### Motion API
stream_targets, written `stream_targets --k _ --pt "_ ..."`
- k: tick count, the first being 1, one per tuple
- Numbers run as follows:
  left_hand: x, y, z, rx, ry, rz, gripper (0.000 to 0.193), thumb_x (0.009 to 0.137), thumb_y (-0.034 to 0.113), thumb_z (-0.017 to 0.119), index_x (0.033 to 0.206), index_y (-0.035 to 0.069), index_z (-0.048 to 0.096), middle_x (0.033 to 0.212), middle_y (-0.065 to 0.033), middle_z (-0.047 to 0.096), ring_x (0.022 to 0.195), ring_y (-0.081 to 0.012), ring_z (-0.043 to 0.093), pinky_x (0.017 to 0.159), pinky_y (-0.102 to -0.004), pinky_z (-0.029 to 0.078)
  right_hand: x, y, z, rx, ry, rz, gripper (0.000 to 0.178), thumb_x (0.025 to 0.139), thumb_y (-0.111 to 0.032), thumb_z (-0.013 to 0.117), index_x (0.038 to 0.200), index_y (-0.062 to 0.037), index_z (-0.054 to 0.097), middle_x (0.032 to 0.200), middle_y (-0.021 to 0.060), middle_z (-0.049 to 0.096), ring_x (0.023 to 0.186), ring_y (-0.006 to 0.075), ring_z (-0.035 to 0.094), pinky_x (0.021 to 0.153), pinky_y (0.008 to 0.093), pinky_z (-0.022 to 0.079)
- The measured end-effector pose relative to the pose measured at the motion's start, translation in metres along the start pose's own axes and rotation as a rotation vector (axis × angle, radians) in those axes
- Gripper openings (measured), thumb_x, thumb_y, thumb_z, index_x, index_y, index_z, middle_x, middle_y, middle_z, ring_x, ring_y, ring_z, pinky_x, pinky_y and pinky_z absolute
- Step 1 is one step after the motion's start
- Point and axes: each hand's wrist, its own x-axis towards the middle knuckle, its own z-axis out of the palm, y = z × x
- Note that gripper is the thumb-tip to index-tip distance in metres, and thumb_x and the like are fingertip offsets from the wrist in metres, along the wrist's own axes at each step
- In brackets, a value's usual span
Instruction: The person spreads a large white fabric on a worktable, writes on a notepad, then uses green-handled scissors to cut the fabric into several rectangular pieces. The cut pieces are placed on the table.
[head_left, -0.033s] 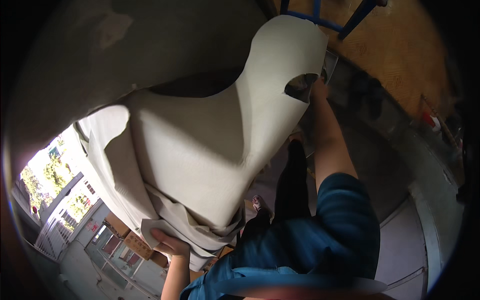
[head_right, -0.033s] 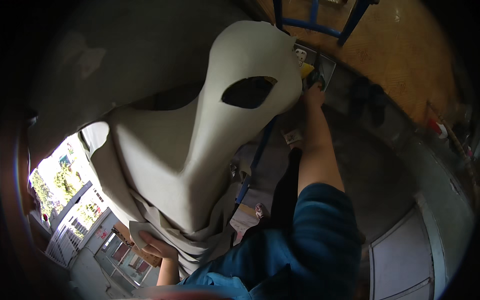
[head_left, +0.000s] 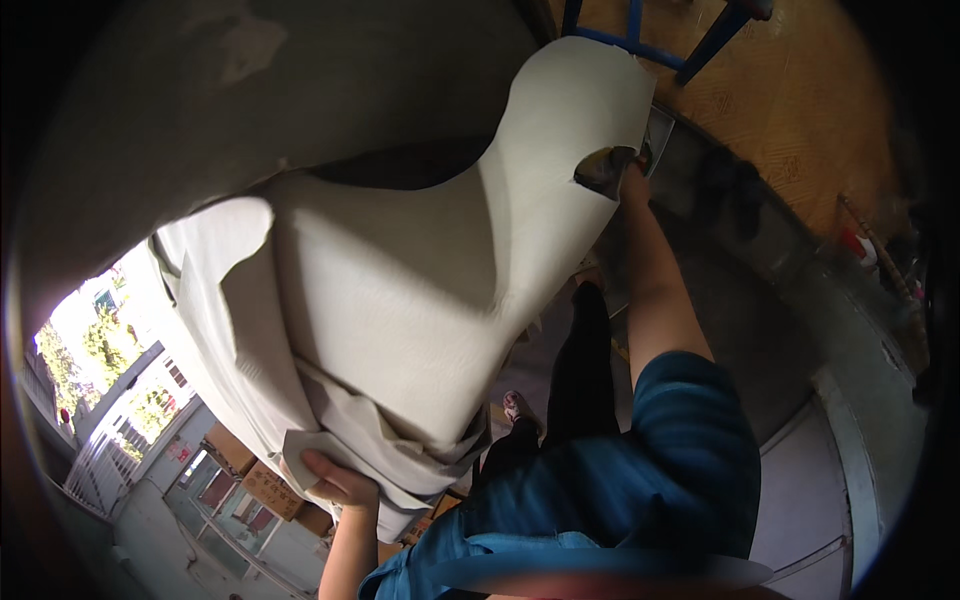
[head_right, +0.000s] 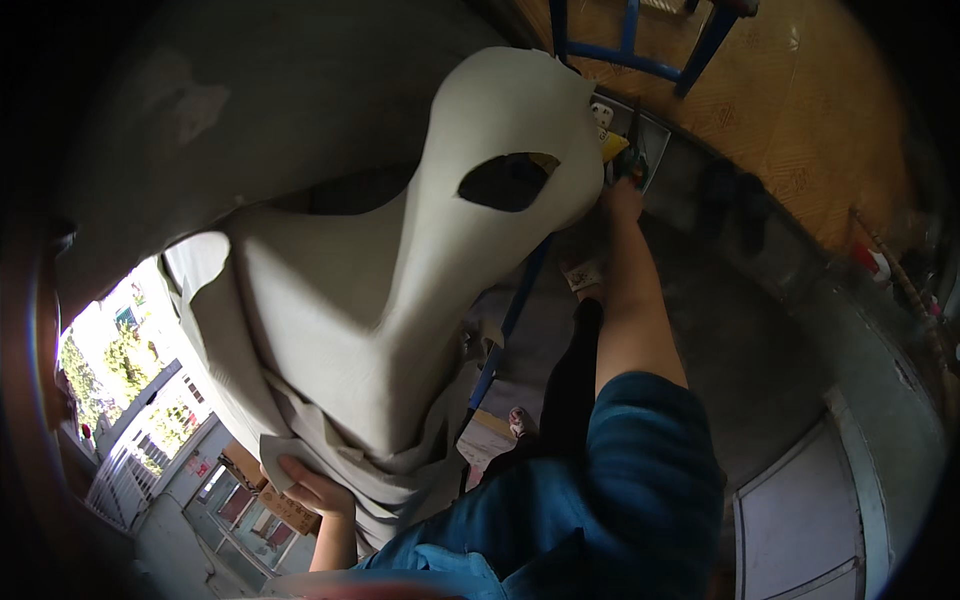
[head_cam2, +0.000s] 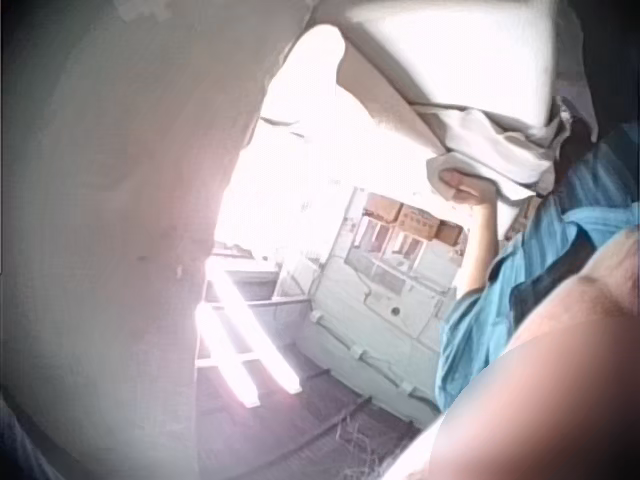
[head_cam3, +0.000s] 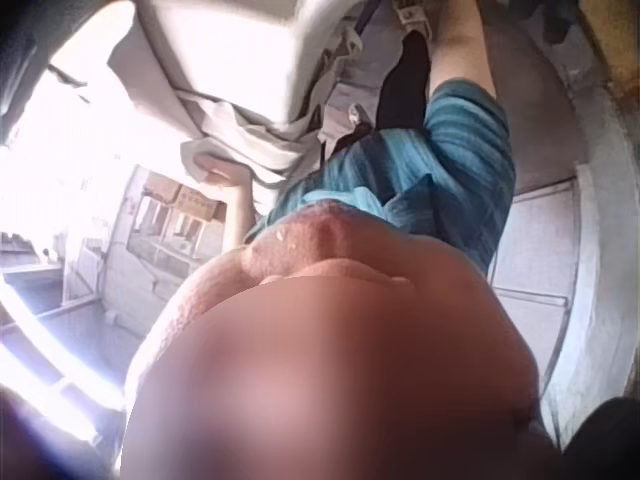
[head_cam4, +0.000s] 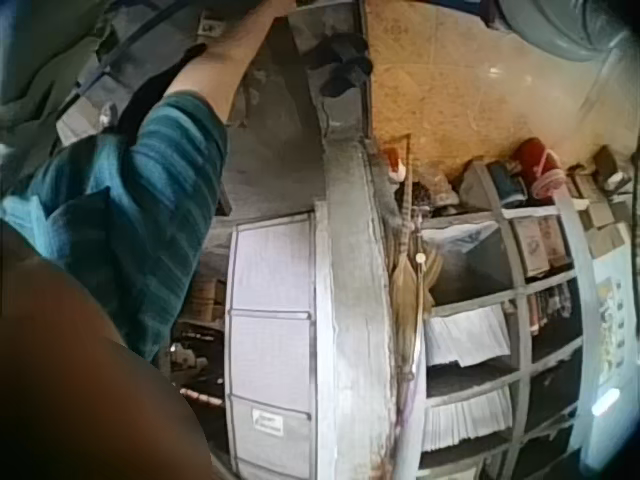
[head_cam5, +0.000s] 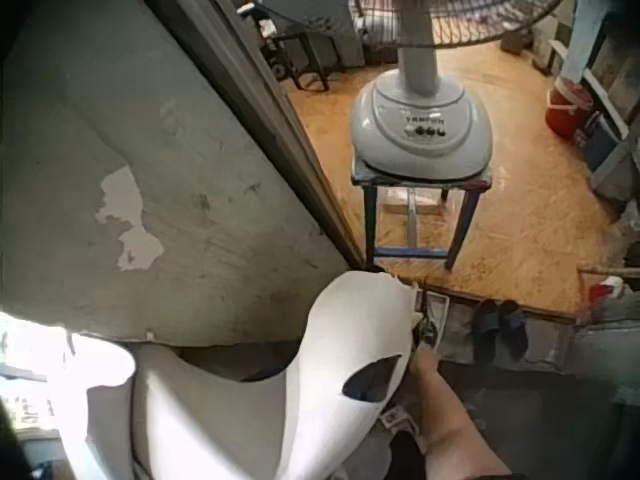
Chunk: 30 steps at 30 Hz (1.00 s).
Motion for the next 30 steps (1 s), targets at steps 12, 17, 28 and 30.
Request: stream_targets --k 12,17,28,30 --pt "0.013 0.012 0.004 -0.282 -0.064 0.093 0.021 0.094 0.006 0.061 0.114 0.005 0.060 0.055 -0.0154 0.051 0.044 -0.0299 0.050 0.045 -0.0387 0.038 -0.275 0.018 -0.099 0.390 -0.011 -0.522 0.056 0.102 -0.014 0.055 0.151 -0.0013 0.031 0.126 0.0150 0.061 0.100 0.0230 0.066 0.085 0.0338 0.052" --pt "0.004 -0.025 -0.060 -0.811 0.319 -0.133 0.029 0.105 0.020 0.050 0.120 -0.003 0.058 0.090 -0.0115 0.065 0.082 -0.0164 0.058 0.078 -0.0301 0.047 -0.359 -0.045 -0.173 0.377 0.124 -0.857 0.057 0.103 -0.011 0.054 0.153 -0.0065 0.028 0.121 0.0124 0.061 0.086 0.0186 0.063 0.076 0.0309 0.052" --pt "-0.302 -0.295 -0.294 -1.072 0.591 -0.766 0.037 0.104 0.021 0.050 0.138 0.005 0.051 0.122 -0.0104 0.065 0.109 -0.0163 0.061 0.094 -0.0299 0.046 -0.688 -0.112 -0.040 0.132 -0.324 -1.694 0.029 0.097 -0.023 0.065 0.117 -0.0020 0.063 0.111 0.0096 0.065 0.100 0.0188 0.061 0.086 0.0308 0.049" --pt "-0.366 -0.318 -0.300 -1.063 0.640 -0.899 0.029 0.104 0.020 0.050 0.128 0.005 0.059 0.116 -0.0063 0.066 0.104 -0.0131 0.061 0.090 -0.0272 0.048 -0.743 -0.083 0.031 -0.065 -0.291 -1.882 0.053 0.087 -0.044 0.074 0.121 -0.0041 0.063 0.121 0.0162 0.063 0.116 0.0319 0.056 0.102 0.0407 0.041"
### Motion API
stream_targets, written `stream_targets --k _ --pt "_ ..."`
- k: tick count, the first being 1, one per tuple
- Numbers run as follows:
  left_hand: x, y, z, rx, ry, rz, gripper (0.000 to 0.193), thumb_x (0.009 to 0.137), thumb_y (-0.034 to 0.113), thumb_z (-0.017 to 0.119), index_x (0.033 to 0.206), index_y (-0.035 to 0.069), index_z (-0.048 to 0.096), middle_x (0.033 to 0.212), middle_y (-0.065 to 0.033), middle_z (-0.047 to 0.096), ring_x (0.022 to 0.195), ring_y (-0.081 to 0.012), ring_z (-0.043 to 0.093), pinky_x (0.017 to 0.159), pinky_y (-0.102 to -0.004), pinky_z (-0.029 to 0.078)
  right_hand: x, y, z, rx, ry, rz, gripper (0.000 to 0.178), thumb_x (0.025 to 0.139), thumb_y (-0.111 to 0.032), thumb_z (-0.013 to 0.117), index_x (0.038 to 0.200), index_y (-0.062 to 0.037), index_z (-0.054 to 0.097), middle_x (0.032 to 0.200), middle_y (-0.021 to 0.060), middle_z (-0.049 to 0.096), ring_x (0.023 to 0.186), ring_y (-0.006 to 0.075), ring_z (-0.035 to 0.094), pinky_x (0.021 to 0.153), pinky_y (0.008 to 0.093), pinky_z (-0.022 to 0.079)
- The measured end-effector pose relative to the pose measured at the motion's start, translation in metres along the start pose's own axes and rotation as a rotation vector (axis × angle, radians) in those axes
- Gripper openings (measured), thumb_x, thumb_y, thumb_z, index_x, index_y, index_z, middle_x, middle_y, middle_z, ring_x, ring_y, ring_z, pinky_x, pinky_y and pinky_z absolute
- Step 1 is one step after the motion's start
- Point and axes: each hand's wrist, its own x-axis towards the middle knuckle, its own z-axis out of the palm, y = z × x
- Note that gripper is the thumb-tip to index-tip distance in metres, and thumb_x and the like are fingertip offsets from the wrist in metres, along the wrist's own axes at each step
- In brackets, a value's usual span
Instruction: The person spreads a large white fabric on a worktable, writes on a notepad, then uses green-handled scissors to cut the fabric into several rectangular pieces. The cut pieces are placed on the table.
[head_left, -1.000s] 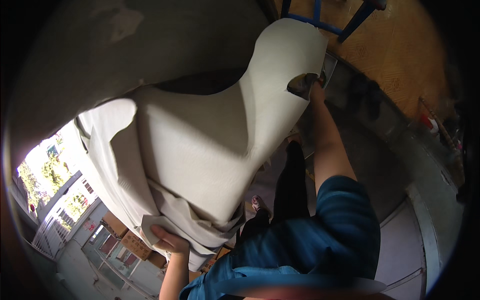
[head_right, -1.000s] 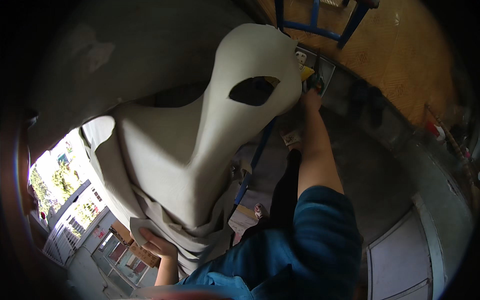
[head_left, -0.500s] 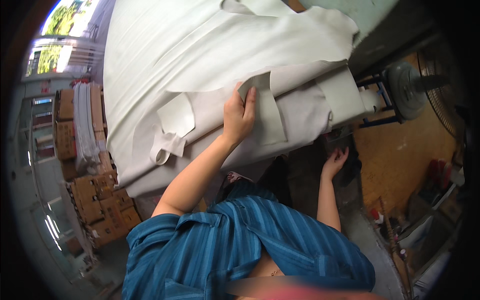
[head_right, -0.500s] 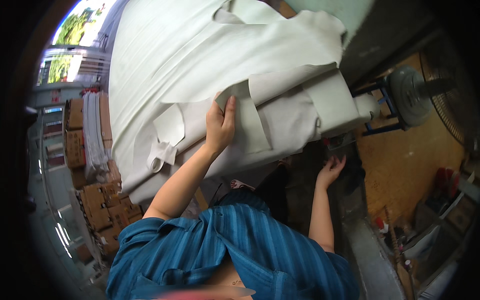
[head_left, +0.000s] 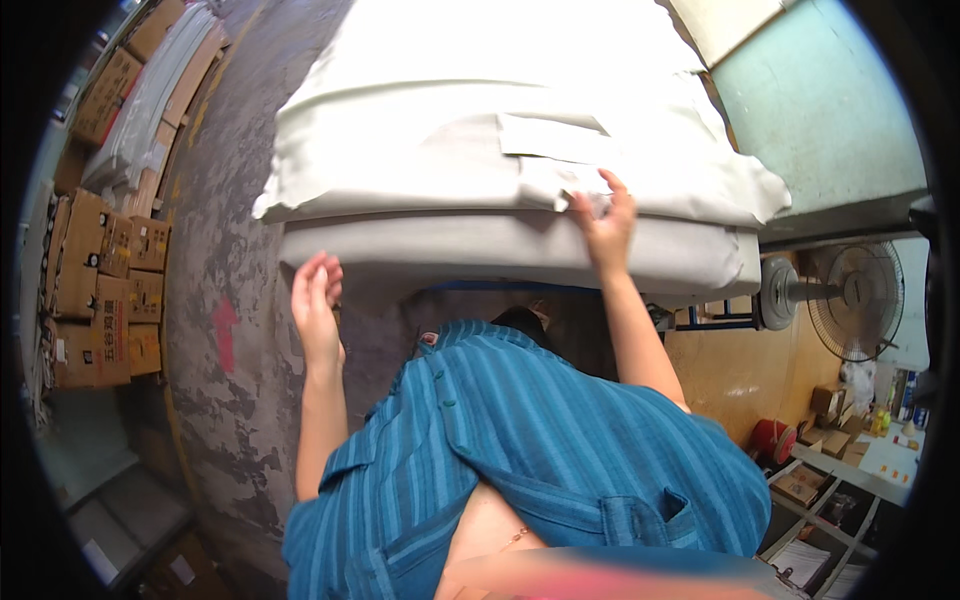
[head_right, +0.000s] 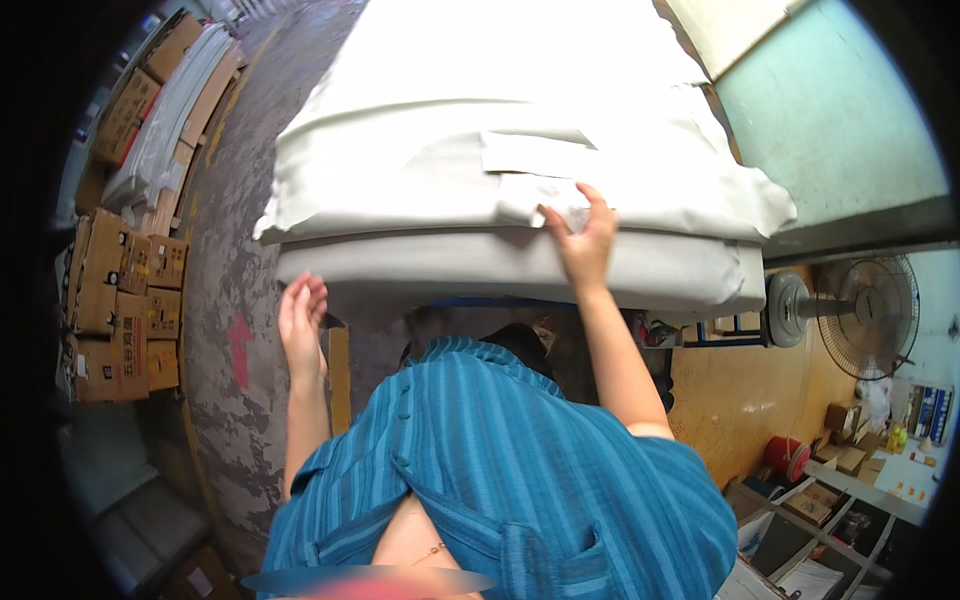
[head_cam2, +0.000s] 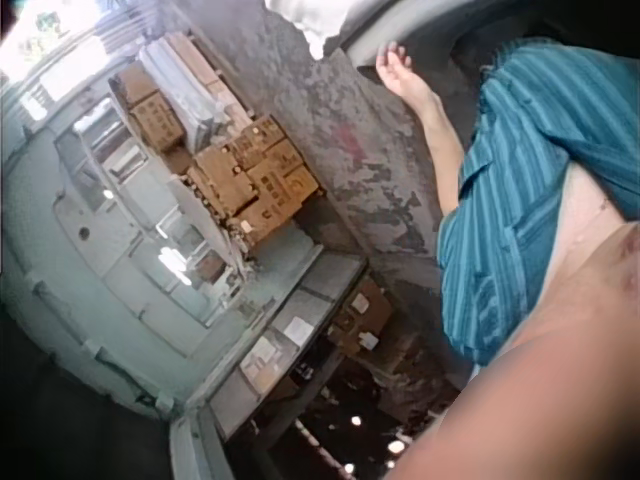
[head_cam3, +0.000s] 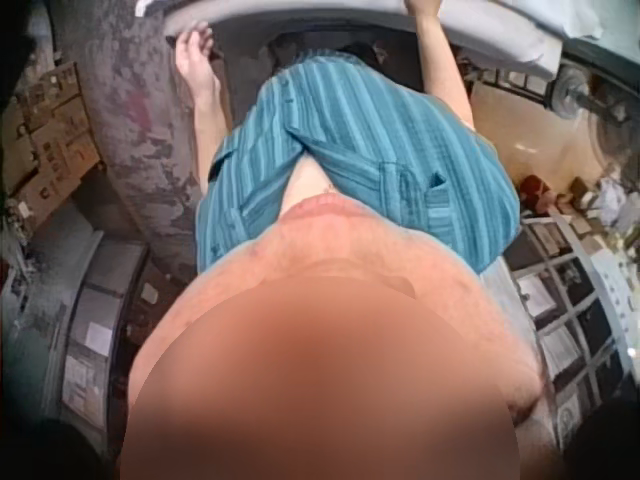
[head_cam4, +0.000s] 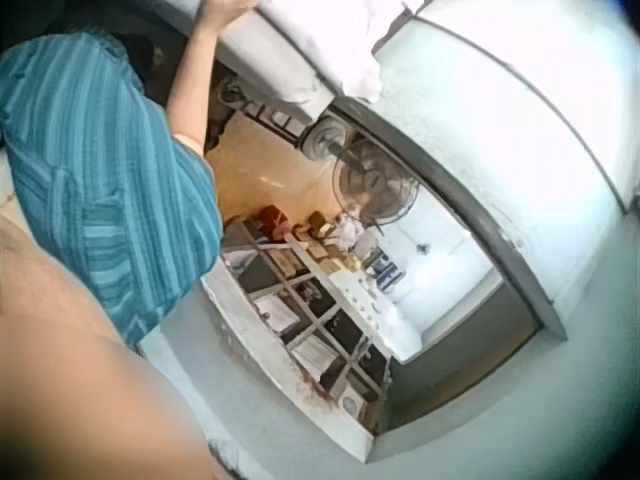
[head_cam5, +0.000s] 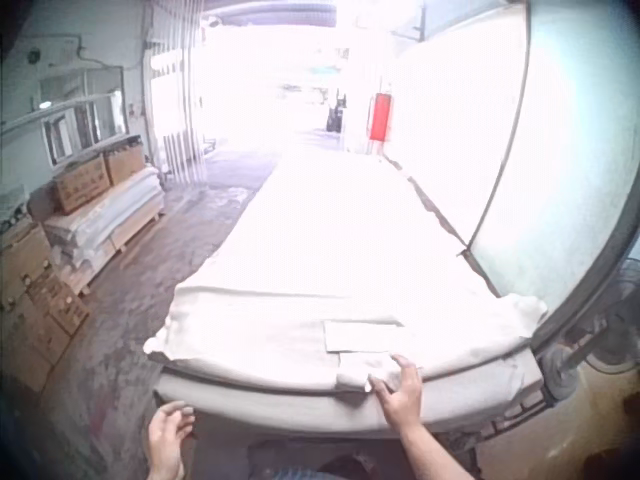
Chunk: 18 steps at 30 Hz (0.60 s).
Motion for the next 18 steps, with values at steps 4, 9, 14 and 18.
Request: stream_targets --k 4,9,14,18 --pt "-0.024 -0.037 -0.080 -0.207 0.186 -0.183 0.025 0.104 0.020 0.052 0.123 0.008 0.062 0.111 -0.0039 0.067 0.099 -0.0113 0.061 0.087 -0.0251 0.048 -0.012 -0.044 0.099 -0.397 -0.191 0.025 0.043 0.084 -0.041 0.074 0.118 -0.0148 0.067 0.145 0.0149 0.054 0.140 0.0360 0.041 0.113 0.0567 0.025" --pt "-0.008 -0.066 -0.131 -0.244 0.114 -0.320 0.026 0.104 0.021 0.053 0.125 0.008 0.060 0.112 -0.0040 0.068 0.095 -0.0098 0.063 0.083 -0.0243 0.050 -0.009 -0.036 0.100 -0.383 -0.161 -0.132 0.041 0.089 -0.038 0.070 0.118 -0.0095 0.065 0.135 0.0115 0.062 0.133 0.0306 0.051 0.113 0.0536 0.026" --pt "0.067 -0.125 -0.197 -0.052 -0.184 -0.367 0.031 0.103 0.022 0.056 0.128 0.003 0.059 0.116 -0.0081 0.069 0.100 -0.0142 0.065 0.085 -0.0258 0.051 -0.007 -0.042 0.112 -0.508 -0.056 -0.010 0.043 0.090 -0.037 0.071 0.122 -0.0095 0.065 0.124 0.0067 0.069 0.111 0.0270 0.065 0.094 0.0386 0.045" --pt "0.145 -0.206 -0.296 0.165 -0.134 -0.592 0.031 0.097 0.018 0.063 0.123 0.000 0.062 0.109 -0.0133 0.071 0.096 -0.0188 0.068 0.083 -0.0311 0.055 0.030 -0.069 0.147 -0.807 -0.047 0.411 0.044 0.090 -0.037 0.070 0.125 -0.0121 0.063 0.109 0.0138 0.073 0.091 0.0338 0.069 0.082 0.0454 0.050"
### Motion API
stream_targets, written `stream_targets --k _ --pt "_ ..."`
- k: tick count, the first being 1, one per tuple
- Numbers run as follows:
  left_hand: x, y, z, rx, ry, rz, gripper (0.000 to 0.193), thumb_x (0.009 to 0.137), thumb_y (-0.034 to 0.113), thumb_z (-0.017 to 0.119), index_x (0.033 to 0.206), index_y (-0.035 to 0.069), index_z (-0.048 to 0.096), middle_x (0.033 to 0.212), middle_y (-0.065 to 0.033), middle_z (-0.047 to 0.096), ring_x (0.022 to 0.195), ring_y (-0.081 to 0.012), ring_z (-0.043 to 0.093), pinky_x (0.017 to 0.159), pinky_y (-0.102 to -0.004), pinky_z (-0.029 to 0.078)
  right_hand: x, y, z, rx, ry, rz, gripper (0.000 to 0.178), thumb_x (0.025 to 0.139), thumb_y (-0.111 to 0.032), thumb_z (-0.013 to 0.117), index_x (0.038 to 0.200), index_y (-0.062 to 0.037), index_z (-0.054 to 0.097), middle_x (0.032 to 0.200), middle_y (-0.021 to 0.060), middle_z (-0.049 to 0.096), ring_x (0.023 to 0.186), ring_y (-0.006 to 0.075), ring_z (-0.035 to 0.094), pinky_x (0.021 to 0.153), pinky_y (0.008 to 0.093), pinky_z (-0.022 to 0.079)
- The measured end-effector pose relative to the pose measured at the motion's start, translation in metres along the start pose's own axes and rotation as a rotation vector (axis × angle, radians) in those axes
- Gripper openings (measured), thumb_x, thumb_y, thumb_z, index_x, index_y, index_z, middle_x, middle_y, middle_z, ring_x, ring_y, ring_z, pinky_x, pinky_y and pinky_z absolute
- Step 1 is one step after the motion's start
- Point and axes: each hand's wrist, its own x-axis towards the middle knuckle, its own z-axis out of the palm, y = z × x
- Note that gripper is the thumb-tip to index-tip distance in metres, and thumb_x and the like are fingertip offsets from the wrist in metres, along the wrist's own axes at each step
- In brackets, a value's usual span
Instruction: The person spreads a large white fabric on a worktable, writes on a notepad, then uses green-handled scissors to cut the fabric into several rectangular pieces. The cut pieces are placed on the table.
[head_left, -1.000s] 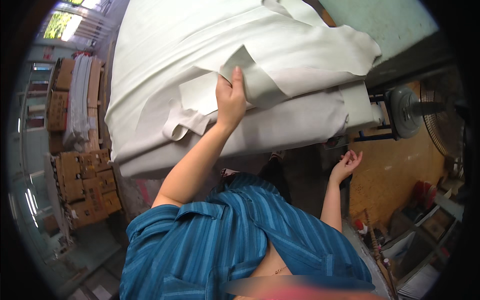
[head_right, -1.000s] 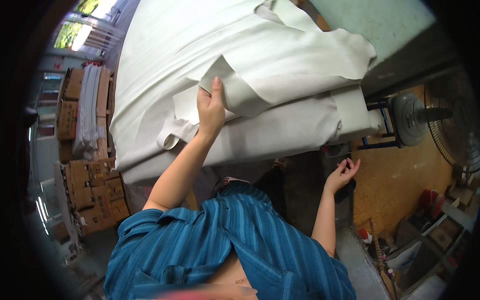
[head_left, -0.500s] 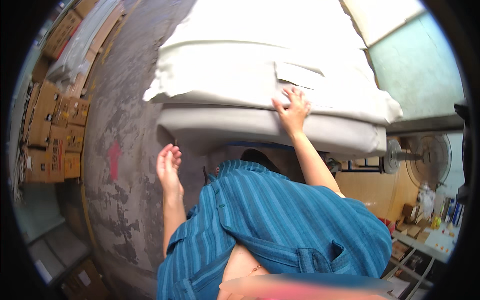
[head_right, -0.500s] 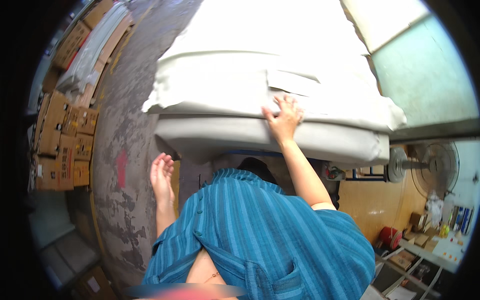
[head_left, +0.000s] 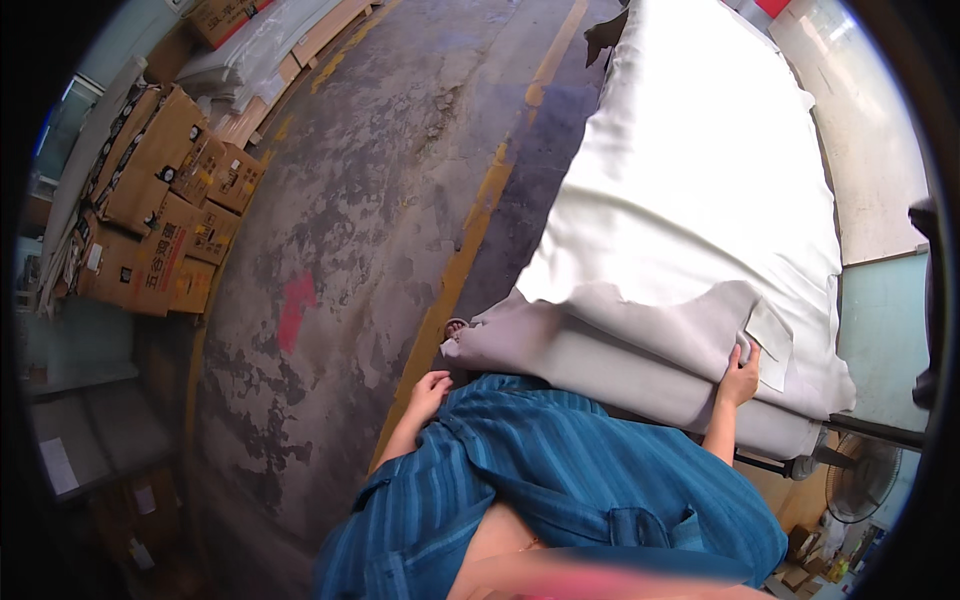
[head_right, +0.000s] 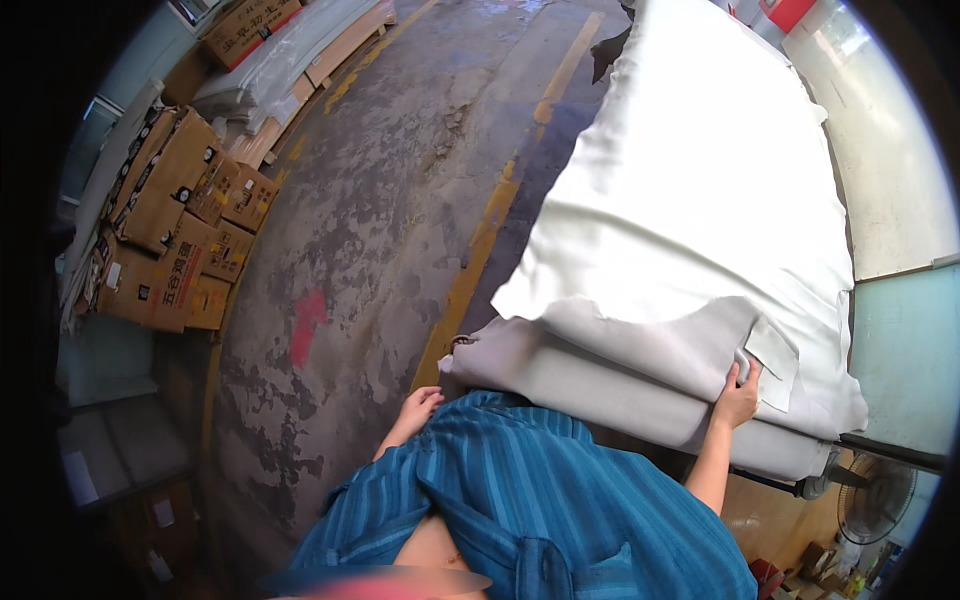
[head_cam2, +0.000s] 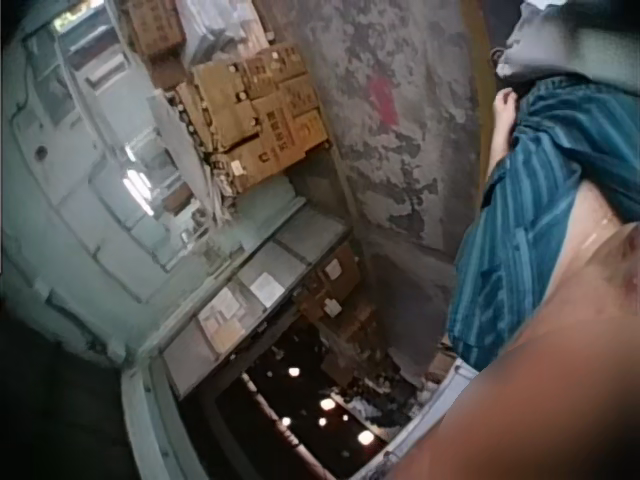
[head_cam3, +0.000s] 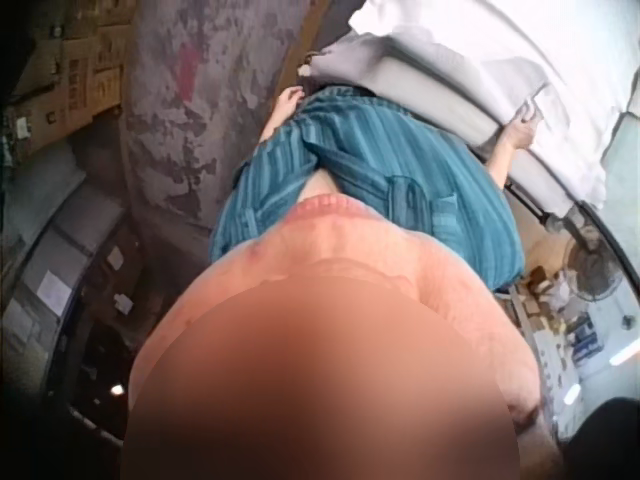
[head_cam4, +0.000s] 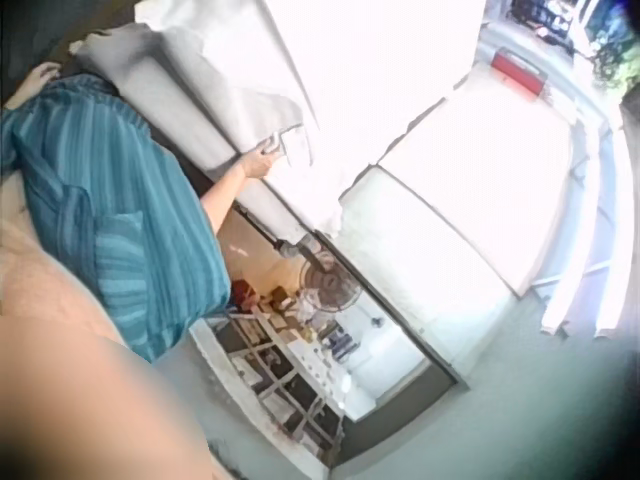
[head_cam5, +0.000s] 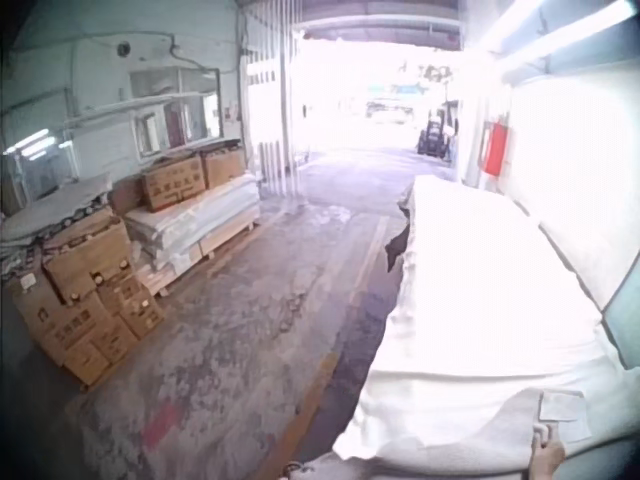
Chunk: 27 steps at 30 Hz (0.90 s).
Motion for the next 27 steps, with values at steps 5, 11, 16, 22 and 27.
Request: stream_targets --k 5,11,16,22,27 --pt "0.072 -0.043 -0.195 0.720 0.346 -0.195 0.042 0.084 0.031 0.069 0.115 0.003 0.070 0.111 -0.0187 0.072 0.106 -0.0302 0.069 0.092 -0.0394 0.053 0.041 -0.155 -0.070 -0.467 -0.724 -0.357 0.031 0.083 -0.021 0.076 0.109 -0.0049 0.069 0.092 0.0200 0.073 0.081 0.0343 0.070 0.075 0.0443 0.053" --pt "0.167 -0.032 -0.324 0.496 0.444 -0.300 0.036 0.085 0.028 0.069 0.110 0.002 0.072 0.107 -0.0185 0.072 0.103 -0.0302 0.069 0.090 -0.0396 0.052 -0.017 -0.407 -0.095 0.744 -1.157 -0.723 0.031 0.086 -0.010 0.073 0.115 -0.0023 0.066 0.100 0.0059 0.069 0.092 0.0137 0.061 0.084 0.0306 0.050" --pt "0.291 0.064 -0.345 0.344 0.236 -0.127 0.038 0.091 0.027 0.068 0.120 0.002 0.067 0.112 -0.0141 0.072 0.100 -0.0239 0.069 0.087 -0.0352 0.053 -0.115 -0.550 0.045 0.928 -1.190 -0.312 0.034 0.094 -0.019 0.069 0.123 -0.0036 0.062 0.103 0.0046 0.067 0.093 0.0109 0.062 0.082 0.0262 0.051" --pt "0.359 0.178 -0.377 0.225 0.126 0.033 0.035 0.096 0.019 0.063 0.127 0.003 0.062 0.109 -0.0090 0.070 0.083 -0.0141 0.064 0.072 -0.0283 0.052 -0.206 -0.653 0.153 0.646 -1.514 -0.654 0.046 0.094 -0.015 0.061 0.137 -0.0052 0.050 0.121 0.0126 0.063 0.111 0.0215 0.061 0.097 0.0336 0.048" --pt "0.414 0.187 -0.464 0.457 0.220 -0.207 0.039 0.091 0.026 0.066 0.123 0.002 0.066 0.118 -0.0163 0.069 0.110 -0.0269 0.066 0.095 -0.0370 0.050 -0.132 -0.732 0.207 0.964 -1.415 -0.316 0.043 0.097 -0.020 0.063 0.136 -0.0059 0.051 0.121 0.0101 0.062 0.111 0.0176 0.059 0.097 0.0324 0.047"
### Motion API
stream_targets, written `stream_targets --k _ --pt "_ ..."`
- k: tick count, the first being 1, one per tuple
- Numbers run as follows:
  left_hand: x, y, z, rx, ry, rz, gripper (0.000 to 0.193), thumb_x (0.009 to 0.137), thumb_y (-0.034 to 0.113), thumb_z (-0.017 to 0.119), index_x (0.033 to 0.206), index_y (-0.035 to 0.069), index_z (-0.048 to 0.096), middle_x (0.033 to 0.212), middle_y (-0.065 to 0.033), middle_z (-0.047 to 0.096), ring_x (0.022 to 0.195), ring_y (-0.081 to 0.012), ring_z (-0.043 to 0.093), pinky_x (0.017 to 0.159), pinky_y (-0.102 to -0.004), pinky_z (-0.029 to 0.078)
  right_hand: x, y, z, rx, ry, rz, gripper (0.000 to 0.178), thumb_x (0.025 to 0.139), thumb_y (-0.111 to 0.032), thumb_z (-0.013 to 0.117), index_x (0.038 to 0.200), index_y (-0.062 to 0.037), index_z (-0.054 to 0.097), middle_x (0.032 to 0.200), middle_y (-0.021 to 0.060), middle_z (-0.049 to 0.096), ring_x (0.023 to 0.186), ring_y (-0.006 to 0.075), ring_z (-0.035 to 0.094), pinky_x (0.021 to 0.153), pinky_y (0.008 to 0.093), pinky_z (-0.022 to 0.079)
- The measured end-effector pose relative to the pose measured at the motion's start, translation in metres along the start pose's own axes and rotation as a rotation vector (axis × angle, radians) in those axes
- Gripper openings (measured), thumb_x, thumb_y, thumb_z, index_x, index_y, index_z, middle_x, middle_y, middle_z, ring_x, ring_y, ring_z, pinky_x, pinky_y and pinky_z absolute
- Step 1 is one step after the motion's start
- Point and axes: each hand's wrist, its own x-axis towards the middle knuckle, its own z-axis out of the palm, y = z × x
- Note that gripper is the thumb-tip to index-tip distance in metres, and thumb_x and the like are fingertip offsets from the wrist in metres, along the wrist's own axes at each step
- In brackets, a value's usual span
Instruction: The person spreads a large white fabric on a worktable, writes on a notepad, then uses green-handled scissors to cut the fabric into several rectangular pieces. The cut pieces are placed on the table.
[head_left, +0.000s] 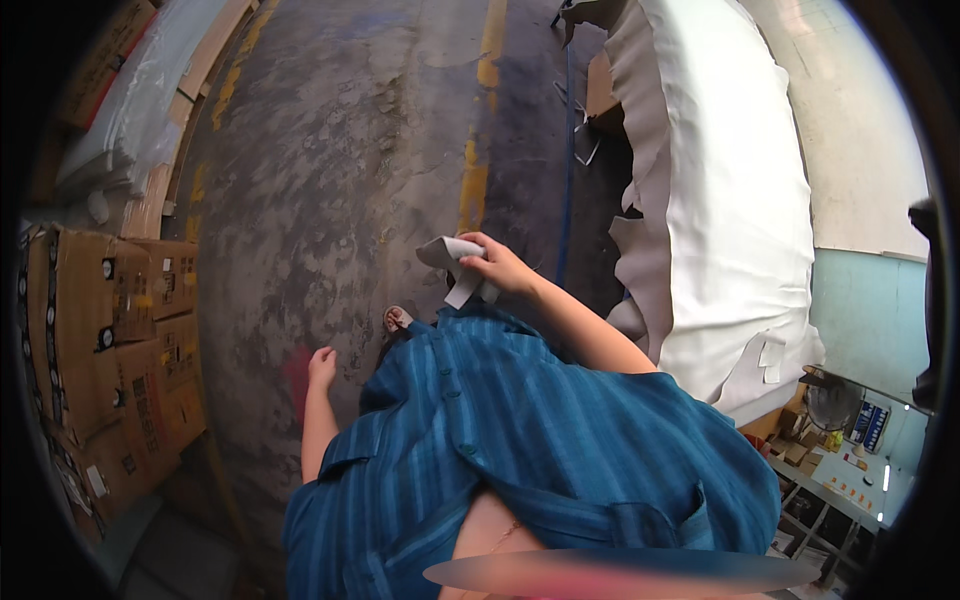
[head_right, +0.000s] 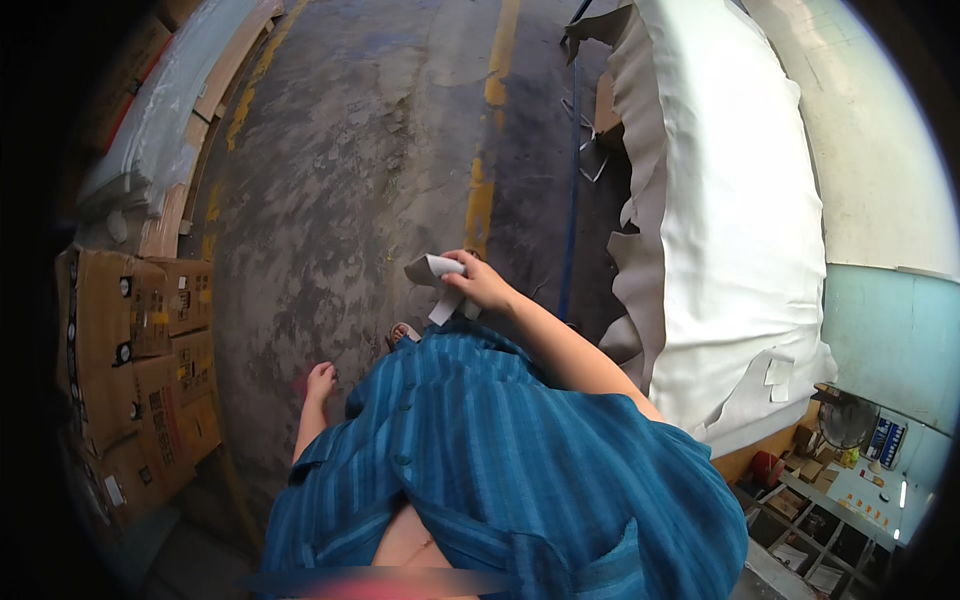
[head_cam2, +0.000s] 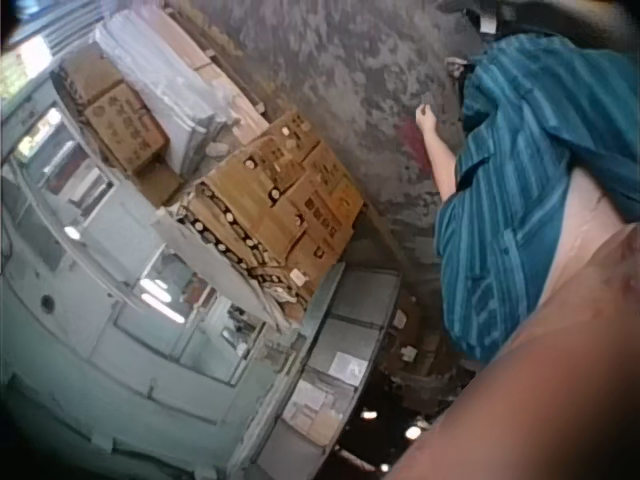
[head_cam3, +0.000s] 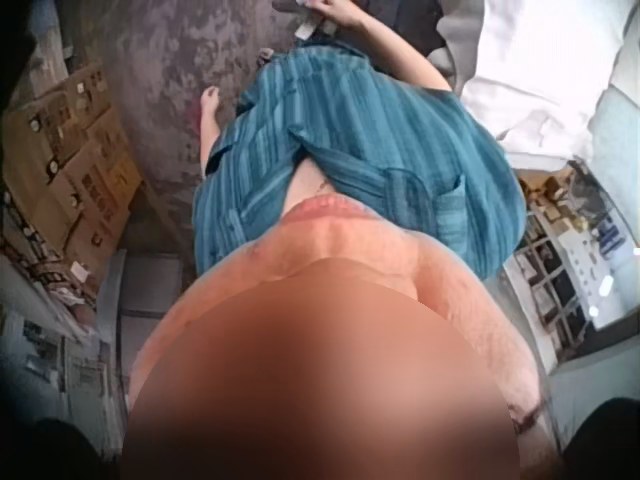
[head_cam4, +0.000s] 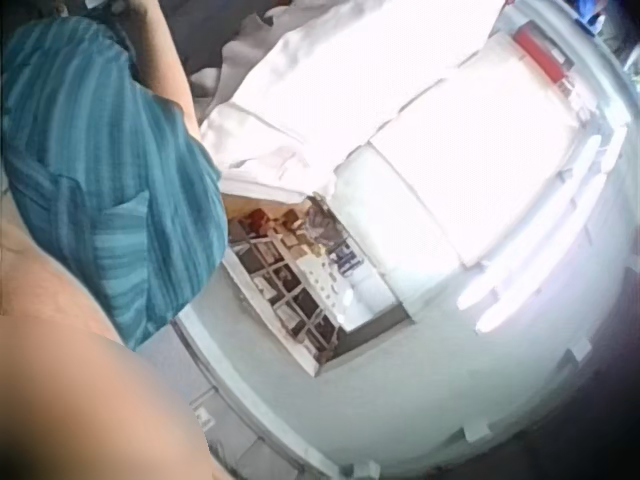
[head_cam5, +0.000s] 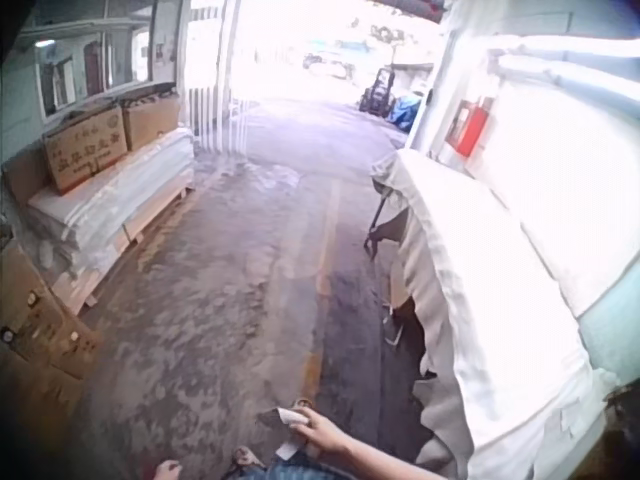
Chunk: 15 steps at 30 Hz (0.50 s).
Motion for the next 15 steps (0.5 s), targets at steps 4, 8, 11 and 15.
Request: stream_targets --k 4,8,11,15 --pt "0.024 -0.014 -0.020 -0.056 0.226 -0.074 0.036 0.092 0.025 0.065 0.119 0.003 0.067 0.114 -0.0153 0.070 0.106 -0.0279 0.066 0.093 -0.0371 0.050 0.083 0.023 -0.084 0.114 0.158 0.032 0.049 0.098 -0.031 0.065 0.138 -0.0066 0.051 0.121 0.0081 0.063 0.113 0.0172 0.058 0.097 0.0322 0.047" --pt "-0.017 0.037 0.014 -0.120 0.088 -0.155 0.018 0.092 0.018 0.063 0.101 0.003 0.064 0.085 -0.0081 0.067 0.075 -0.0189 0.062 0.068 -0.0354 0.051 0.209 0.091 -0.206 0.463 0.369 0.259 0.050 0.096 -0.023 0.067 0.141 -0.0081 0.051 0.126 0.0082 0.063 0.113 0.0186 0.060 0.096 0.0329 0.049" --pt "-0.041 0.129 0.063 -0.291 -0.119 -0.261 0.015 0.094 0.016 0.060 0.102 0.005 0.064 0.083 -0.0074 0.067 0.074 -0.0183 0.064 0.065 -0.0334 0.052 0.321 0.156 -0.319 0.444 0.631 0.267 0.047 0.093 -0.017 0.070 0.137 -0.0076 0.056 0.124 0.0100 0.066 0.112 0.0205 0.063 0.095 0.0352 0.050" --pt "-0.022 0.283 0.089 -0.304 -0.180 -0.283 0.018 0.099 0.017 0.057 0.111 0.006 0.062 0.089 -0.0074 0.068 0.074 -0.0173 0.064 0.062 -0.0305 0.051 0.410 0.235 -0.507 0.404 0.974 0.460 0.053 0.091 -0.013 0.071 0.141 -0.0097 0.053 0.126 0.0113 0.065 0.109 0.0215 0.063 0.092 0.0369 0.052"
